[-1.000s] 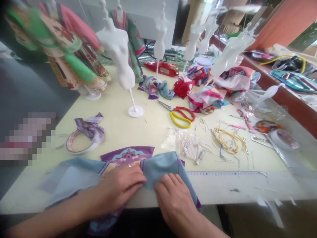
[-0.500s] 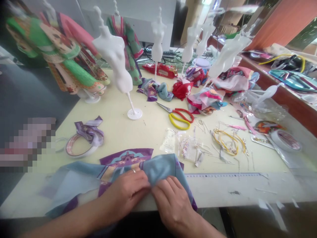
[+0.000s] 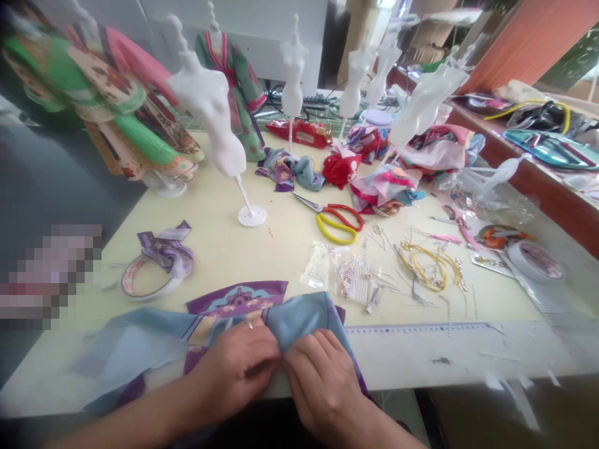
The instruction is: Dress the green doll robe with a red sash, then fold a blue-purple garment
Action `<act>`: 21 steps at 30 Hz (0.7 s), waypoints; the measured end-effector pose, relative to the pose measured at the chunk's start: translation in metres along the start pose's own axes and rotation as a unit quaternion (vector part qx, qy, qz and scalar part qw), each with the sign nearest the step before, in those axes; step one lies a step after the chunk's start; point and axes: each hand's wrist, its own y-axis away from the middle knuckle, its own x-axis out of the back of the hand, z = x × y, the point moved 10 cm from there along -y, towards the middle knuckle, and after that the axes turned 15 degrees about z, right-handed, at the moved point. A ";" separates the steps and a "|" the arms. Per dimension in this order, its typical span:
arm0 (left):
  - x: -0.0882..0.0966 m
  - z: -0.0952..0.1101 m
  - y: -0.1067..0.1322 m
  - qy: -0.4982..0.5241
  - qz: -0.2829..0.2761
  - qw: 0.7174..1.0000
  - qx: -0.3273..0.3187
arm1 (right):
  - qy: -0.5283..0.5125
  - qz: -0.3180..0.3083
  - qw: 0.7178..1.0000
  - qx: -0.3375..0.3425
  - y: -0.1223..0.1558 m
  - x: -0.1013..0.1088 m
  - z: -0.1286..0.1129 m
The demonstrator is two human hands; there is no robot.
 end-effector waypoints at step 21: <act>0.066 -0.050 0.023 0.228 0.150 0.922 0.274 | -0.054 0.014 0.997 -0.053 -0.006 0.001 0.007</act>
